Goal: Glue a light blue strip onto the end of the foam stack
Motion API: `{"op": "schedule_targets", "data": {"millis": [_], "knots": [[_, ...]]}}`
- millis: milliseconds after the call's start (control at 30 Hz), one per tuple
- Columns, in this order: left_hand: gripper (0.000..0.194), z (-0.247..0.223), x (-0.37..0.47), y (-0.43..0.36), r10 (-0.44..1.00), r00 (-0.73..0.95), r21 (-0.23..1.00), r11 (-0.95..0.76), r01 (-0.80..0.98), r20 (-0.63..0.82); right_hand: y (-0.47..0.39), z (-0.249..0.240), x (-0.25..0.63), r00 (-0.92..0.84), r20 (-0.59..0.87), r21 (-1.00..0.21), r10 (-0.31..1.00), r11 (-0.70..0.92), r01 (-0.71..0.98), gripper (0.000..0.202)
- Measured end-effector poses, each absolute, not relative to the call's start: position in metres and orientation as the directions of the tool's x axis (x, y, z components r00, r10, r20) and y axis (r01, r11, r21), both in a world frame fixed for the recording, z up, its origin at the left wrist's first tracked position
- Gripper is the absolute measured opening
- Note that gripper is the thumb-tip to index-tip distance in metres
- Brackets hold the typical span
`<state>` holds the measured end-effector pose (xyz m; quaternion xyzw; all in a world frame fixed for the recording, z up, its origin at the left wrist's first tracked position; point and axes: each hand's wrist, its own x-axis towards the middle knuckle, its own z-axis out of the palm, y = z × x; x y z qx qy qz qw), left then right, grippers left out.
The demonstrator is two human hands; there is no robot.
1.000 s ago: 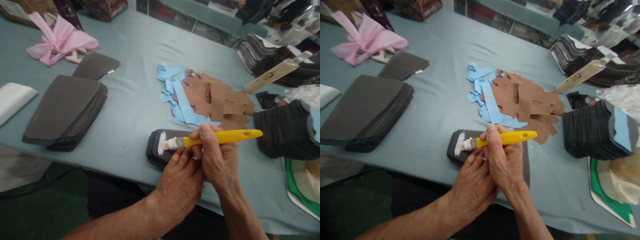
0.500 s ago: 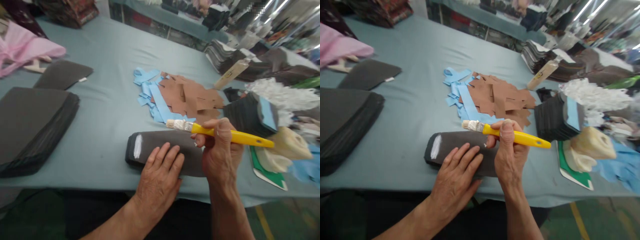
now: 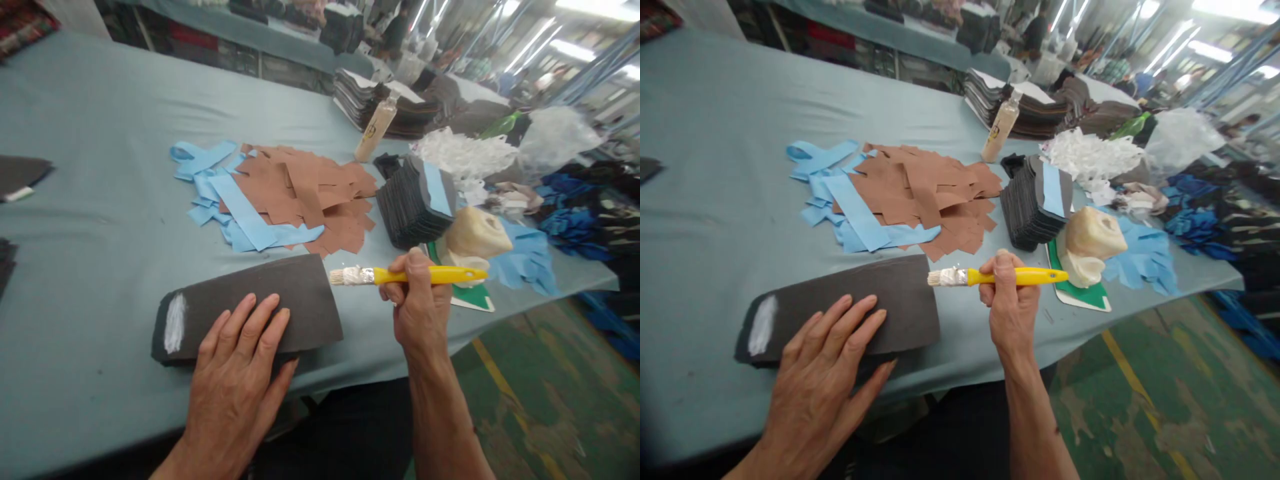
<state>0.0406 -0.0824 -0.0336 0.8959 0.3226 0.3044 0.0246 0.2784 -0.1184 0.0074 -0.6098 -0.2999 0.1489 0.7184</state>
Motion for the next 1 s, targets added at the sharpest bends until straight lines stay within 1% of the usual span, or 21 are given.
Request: {"op": "schedule_targets", "data": {"millis": [67, 167, 333, 533, 667, 833, 900, 1000], "knots": [[0.036, -0.034, 0.041, -0.083, 0.588, 0.605, 0.222, -0.791, 0.571, 0.537, -0.118, 0.004, 0.281, 0.772, 0.242, -0.966, 0.588, 0.220, 0.136, 0.051], [0.037, -0.034, 0.041, -0.083, 0.599, 0.603, 0.227, -0.783, 0.579, 0.527, -0.117, 0.002, 0.281, 0.761, 0.246, -0.964, 0.600, 0.230, 0.130, 0.053], [0.041, -0.032, 0.039, -0.083, 0.604, 0.629, 0.223, -0.784, 0.579, 0.489, -0.113, 0.003, 0.273, 0.706, 0.255, -0.963, 0.660, 0.235, 0.128, 0.049], [0.041, -0.032, 0.038, -0.083, 0.595, 0.637, 0.206, -0.789, 0.579, 0.490, -0.108, -0.003, 0.271, 0.674, 0.228, -0.974, 0.703, 0.162, 0.161, 0.053], [0.043, -0.032, 0.038, -0.083, 0.589, 0.647, 0.198, -0.794, 0.575, 0.484, -0.116, -0.003, 0.285, 0.712, 0.253, -0.966, 0.655, 0.131, 0.223, 0.052], [0.043, -0.031, 0.038, -0.082, 0.580, 0.648, 0.190, -0.799, 0.570, 0.494, -0.121, 0.007, 0.285, 0.762, 0.321, -0.947, 0.562, 0.196, 0.254, 0.055], [0.043, -0.031, 0.038, -0.082, 0.576, 0.647, 0.187, -0.801, 0.569, 0.499, -0.117, 0.007, 0.277, 0.755, 0.333, -0.943, 0.565, 0.215, 0.255, 0.054], [0.043, -0.031, 0.038, -0.083, 0.583, 0.650, 0.181, -0.796, 0.578, 0.488, -0.111, 0.002, 0.269, 0.716, 0.312, -0.950, 0.625, 0.215, 0.227, 0.053]]}}
